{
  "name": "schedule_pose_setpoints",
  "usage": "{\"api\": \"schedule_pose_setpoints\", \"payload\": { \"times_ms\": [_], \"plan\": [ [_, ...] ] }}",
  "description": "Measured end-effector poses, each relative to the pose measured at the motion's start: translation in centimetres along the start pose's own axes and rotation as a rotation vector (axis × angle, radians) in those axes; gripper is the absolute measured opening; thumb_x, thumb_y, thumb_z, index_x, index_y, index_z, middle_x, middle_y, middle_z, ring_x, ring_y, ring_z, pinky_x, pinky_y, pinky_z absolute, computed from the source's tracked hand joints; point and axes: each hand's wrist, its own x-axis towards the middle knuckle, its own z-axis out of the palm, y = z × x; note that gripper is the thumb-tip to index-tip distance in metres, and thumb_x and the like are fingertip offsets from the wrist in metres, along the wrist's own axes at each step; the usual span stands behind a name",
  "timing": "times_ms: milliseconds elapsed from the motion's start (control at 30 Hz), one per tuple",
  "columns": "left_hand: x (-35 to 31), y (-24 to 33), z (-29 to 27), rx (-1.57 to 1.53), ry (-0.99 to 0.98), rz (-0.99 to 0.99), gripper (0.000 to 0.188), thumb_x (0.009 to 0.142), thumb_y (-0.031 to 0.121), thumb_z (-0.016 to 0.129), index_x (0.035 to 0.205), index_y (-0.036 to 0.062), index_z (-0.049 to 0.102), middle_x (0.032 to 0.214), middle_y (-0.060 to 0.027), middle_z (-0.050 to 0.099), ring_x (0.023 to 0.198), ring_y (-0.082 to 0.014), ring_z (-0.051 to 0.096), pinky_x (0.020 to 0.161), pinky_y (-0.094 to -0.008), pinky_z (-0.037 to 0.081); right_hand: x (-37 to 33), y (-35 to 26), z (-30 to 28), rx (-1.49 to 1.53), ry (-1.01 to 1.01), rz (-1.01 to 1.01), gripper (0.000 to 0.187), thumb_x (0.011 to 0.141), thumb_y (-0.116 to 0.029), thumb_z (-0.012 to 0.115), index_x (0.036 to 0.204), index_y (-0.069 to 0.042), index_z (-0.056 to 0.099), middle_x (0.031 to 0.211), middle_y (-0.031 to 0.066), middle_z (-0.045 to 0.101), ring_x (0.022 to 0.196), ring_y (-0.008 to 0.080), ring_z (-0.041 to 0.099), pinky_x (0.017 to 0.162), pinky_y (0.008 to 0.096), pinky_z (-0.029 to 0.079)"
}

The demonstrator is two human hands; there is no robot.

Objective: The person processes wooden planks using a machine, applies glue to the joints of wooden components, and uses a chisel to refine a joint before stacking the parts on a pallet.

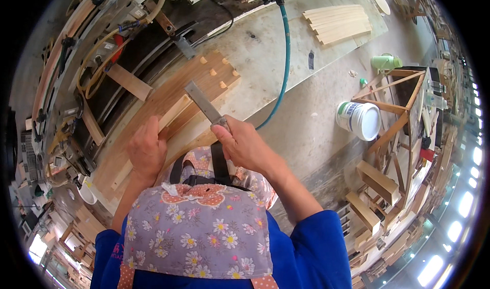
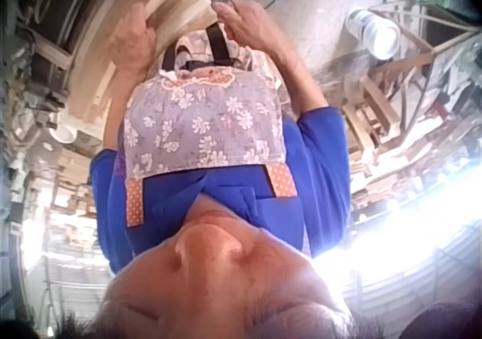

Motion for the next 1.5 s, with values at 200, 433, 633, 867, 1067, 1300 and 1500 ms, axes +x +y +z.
{"api": "schedule_pose_setpoints", "payload": {
  "times_ms": [200,433,633,867,1067,1300,1500],
  "plan": [
    [-0.1,-0.4,0.7,-0.002,0.08,0.029,0.024,0.078,0.002,0.06,0.1,0.0088,0.059,0.084,-0.0142,0.063,0.083,-0.0363,0.063,0.068,-0.0475,0.047,1.3,3.0,-1.3,0.64,-0.407,0.073,0.04,0.106,-0.039,0.041,0.091,-0.003,0.05,0.057,0.0045,0.054,0.041,0.0103,0.046,0.041,0.0252,0.038],
    [0.0,-0.5,0.5,0.04,0.08,0.013,0.021,0.079,0.005,0.066,0.099,0.0086,0.06,0.079,-0.0138,0.062,0.076,-0.0359,0.063,0.065,-0.0471,0.047,-0.1,1.9,-1.4,0.427,-0.149,-0.036,0.038,0.105,-0.038,0.043,0.094,-0.004,0.052,0.06,0.0041,0.055,0.044,0.008,0.048,0.041,0.0255,0.037],
    [0.1,0.1,0.1,0.004,0.076,0.016,0.02,0.08,0.006,0.066,0.098,0.0095,0.06,0.078,-0.0136,0.062,0.077,-0.0355,0.063,0.064,-0.047,0.046,-0.1,1.9,-1.3,-0.126,0.069,-0.161,0.035,0.102,-0.034,0.05,0.093,0.0,0.048,0.061,0.0205,0.057,0.058,0.0408,0.057,0.056,0.0472,0.044],
    [0.0,0.1,0.2,0.003,0.086,0.038,0.02,0.08,0.005,0.065,0.098,0.0098,0.06,0.078,-0.0132,0.063,0.077,-0.0356,0.063,0.064,-0.0468,0.046,-0.5,0.8,-0.8,-0.327,0.173,-0.186,0.035,0.102,-0.033,0.05,0.092,0.001,0.047,0.067,0.028,0.058,0.069,0.0511,0.056,0.061,0.0554,0.042],
    [0.0,0.1,0.3,0.025,0.085,0.044,0.021,0.08,0.005,0.064,0.099,0.0102,0.061,0.079,-0.0133,0.063,0.077,-0.0361,0.063,0.064,-0.0469,0.047,0.1,1.3,-1.4,-0.126,-0.018,-0.065,0.038,0.103,-0.037,0.048,0.094,0.0,0.049,0.06,0.0194,0.058,0.052,0.037,0.057,0.049,0.0458,0.044],
    [-0.8,0.5,0.7,0.056,0.066,0.008,0.024,0.078,0.003,0.063,0.101,0.0106,0.062,0.083,-0.0131,0.063,0.082,-0.0342,0.063,0.067,-0.0456,0.048,0.9,5.1,-1.9,0.964,-0.571,0.063,0.044,0.105,-0.045,0.041,0.096,-0.004,0.052,0.055,0.0031,0.053,0.035,0.0068,0.039,0.032,0.0222,0.033],
    [-1.2,0.5,1.2,0.041,0.094,0.015,0.031,0.074,-0.003,0.057,0.102,0.0107,0.062,0.086,-0.0114,0.063,0.085,-0.0331,0.063,0.069,-0.0446,0.048,-0.6,2.4,-2.6,0.256,-0.173,0.05,0.039,0.104,-0.04,0.043,0.094,-0.004,0.053,0.058,0.003,0.055,0.044,0.009,0.049,0.04,0.0266,0.038]
  ]
}}
